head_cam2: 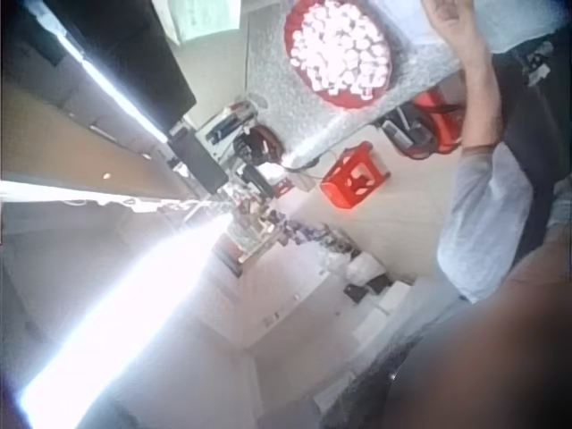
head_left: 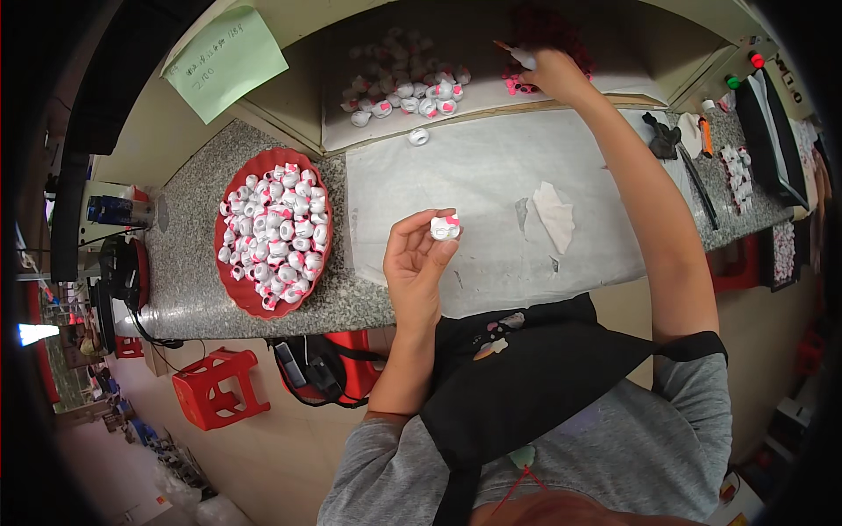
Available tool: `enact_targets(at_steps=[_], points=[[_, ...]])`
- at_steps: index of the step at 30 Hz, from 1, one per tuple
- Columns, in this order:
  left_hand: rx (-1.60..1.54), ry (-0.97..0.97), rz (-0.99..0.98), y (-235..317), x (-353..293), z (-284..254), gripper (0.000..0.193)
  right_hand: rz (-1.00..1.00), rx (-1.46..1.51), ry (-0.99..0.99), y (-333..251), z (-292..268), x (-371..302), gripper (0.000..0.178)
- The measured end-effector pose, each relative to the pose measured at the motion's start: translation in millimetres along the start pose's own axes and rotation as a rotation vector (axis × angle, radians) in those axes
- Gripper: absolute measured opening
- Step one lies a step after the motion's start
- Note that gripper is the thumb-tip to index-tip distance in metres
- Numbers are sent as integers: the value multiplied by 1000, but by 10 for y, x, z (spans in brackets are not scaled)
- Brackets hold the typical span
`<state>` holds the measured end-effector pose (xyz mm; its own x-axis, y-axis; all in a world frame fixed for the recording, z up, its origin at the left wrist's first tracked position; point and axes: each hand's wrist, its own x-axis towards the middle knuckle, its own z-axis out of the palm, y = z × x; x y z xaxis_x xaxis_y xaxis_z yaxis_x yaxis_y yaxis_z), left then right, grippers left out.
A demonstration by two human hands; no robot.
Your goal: Gluing small pink bows onto white cat-shaped toy heads at an assembly station.
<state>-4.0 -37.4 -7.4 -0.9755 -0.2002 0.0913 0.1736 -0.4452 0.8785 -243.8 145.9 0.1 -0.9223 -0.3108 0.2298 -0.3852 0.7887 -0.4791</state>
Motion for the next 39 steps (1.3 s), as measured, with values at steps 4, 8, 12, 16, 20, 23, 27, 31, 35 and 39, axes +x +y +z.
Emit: enact_targets(at_steps=[4, 8, 12, 16, 20, 23, 27, 31, 35, 39], points=[[0, -2, -3, -5, -13, 30, 32, 74, 69, -38, 39, -69, -24, 28], [4, -6, -8, -20, -24, 57, 32, 220, 494, -97, 17, -162, -273, 21], [14, -37, -18, -52, -36, 127, 32, 186, 694, -31, -94, -276, -663, 14], [-3, -57, -46, -78, -38, 144, 32, 160, 936, -28, -422, -347, -1172, 10], [-6, -55, -73, -98, -30, 180, 32, 240, 1128, -91, -638, -298, -1546, 12], [12, -88, -47, -110, -29, 222, 32, 273, 1299, -107, -775, -251, -1744, 13], [154, -133, 21, -90, -43, 250, 30, 277, 1400, -164, -902, -198, -1869, 14], [296, -148, 91, -137, -79, 213, 28, 301, 1414, -234, -987, -124, -1876, 13], [372, -133, 182, -152, -80, 211, 29, 311, 1426, -195, -994, -71, -1867, 11], [408, -191, 206, -141, -79, 193, 29, 309, 1424, -157, -989, -31, -1862, 10]])
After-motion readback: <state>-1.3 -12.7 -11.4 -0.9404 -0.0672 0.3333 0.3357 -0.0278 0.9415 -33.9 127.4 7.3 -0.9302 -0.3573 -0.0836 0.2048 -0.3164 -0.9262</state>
